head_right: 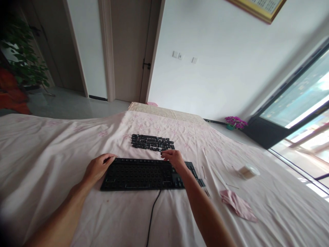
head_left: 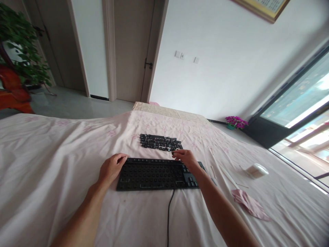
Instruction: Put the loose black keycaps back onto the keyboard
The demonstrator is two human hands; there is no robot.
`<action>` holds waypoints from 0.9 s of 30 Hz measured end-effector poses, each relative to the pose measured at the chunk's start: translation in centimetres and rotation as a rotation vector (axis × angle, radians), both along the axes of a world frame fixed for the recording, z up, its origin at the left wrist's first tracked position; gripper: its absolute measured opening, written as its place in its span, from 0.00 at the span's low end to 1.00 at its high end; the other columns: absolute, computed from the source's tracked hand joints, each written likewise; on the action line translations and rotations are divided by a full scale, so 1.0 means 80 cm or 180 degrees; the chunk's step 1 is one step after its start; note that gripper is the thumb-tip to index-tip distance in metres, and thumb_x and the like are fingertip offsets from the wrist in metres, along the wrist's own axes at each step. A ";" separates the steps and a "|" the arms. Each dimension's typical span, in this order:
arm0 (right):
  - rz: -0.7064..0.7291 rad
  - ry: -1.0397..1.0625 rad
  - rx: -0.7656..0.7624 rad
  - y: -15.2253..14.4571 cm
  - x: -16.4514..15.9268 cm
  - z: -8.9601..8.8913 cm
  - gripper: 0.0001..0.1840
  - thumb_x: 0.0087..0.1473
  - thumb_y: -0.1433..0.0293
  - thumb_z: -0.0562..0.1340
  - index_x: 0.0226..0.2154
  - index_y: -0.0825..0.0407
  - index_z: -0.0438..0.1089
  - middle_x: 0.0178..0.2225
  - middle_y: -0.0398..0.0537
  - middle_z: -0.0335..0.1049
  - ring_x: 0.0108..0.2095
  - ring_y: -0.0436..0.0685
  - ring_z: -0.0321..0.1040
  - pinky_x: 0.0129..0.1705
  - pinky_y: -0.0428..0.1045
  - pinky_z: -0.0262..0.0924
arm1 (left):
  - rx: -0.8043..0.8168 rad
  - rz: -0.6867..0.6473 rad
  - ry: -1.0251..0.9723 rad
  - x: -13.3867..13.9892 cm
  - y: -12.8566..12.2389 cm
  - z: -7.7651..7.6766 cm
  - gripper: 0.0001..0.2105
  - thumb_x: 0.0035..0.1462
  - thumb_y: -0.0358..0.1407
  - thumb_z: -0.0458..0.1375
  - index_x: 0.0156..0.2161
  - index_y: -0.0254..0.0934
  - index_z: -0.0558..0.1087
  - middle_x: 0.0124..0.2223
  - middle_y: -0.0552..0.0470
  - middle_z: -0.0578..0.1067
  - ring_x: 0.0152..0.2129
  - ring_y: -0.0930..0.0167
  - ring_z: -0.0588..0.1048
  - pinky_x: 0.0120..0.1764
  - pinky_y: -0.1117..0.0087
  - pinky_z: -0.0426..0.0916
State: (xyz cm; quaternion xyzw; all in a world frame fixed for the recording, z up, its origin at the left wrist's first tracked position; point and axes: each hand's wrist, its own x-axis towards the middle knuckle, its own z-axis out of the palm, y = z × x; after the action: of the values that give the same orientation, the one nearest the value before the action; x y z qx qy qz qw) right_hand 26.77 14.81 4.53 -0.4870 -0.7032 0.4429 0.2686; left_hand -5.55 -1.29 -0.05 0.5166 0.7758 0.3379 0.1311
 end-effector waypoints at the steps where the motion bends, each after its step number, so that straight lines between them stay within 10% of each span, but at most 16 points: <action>1: -0.0027 0.0244 -0.0172 -0.004 0.001 0.002 0.21 0.44 0.58 0.65 0.37 0.55 0.75 0.29 0.48 0.76 0.26 0.50 0.67 0.26 0.44 0.54 | -0.0010 -0.0001 -0.0006 0.000 0.000 0.001 0.15 0.57 0.45 0.48 0.41 0.46 0.74 0.44 0.58 0.78 0.40 0.71 0.75 0.39 0.76 0.64; 12: 0.0023 0.0556 -0.0233 -0.030 0.006 0.002 0.25 0.43 0.56 0.65 0.40 0.56 0.75 0.30 0.51 0.76 0.28 0.53 0.69 0.29 0.47 0.58 | -0.0104 0.0043 -0.0029 0.003 -0.001 0.005 0.15 0.57 0.46 0.48 0.40 0.47 0.75 0.44 0.58 0.78 0.40 0.71 0.75 0.39 0.75 0.64; 19: 0.0054 -0.1374 0.1428 -0.026 0.028 0.009 0.12 0.52 0.65 0.59 0.36 0.46 0.77 0.38 0.45 0.76 0.40 0.56 0.69 0.44 0.48 0.57 | -0.0143 0.0043 -0.0020 0.003 -0.001 0.006 0.16 0.57 0.46 0.48 0.41 0.46 0.75 0.44 0.57 0.78 0.40 0.70 0.75 0.40 0.75 0.64; 27: 0.0639 -0.2803 0.1887 -0.042 0.016 0.025 0.13 0.58 0.66 0.55 0.38 0.45 0.76 0.38 0.44 0.74 0.41 0.53 0.66 0.41 0.45 0.53 | -0.0122 0.0049 0.0001 0.002 0.000 0.002 0.15 0.57 0.47 0.48 0.41 0.47 0.75 0.44 0.57 0.78 0.39 0.70 0.75 0.39 0.75 0.65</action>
State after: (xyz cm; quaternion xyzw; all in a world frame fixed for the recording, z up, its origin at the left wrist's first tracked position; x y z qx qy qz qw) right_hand 28.04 11.43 6.54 -0.4604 -0.8872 0.0029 0.0308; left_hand -5.42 -1.31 0.10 0.5079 0.7861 0.3238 0.1383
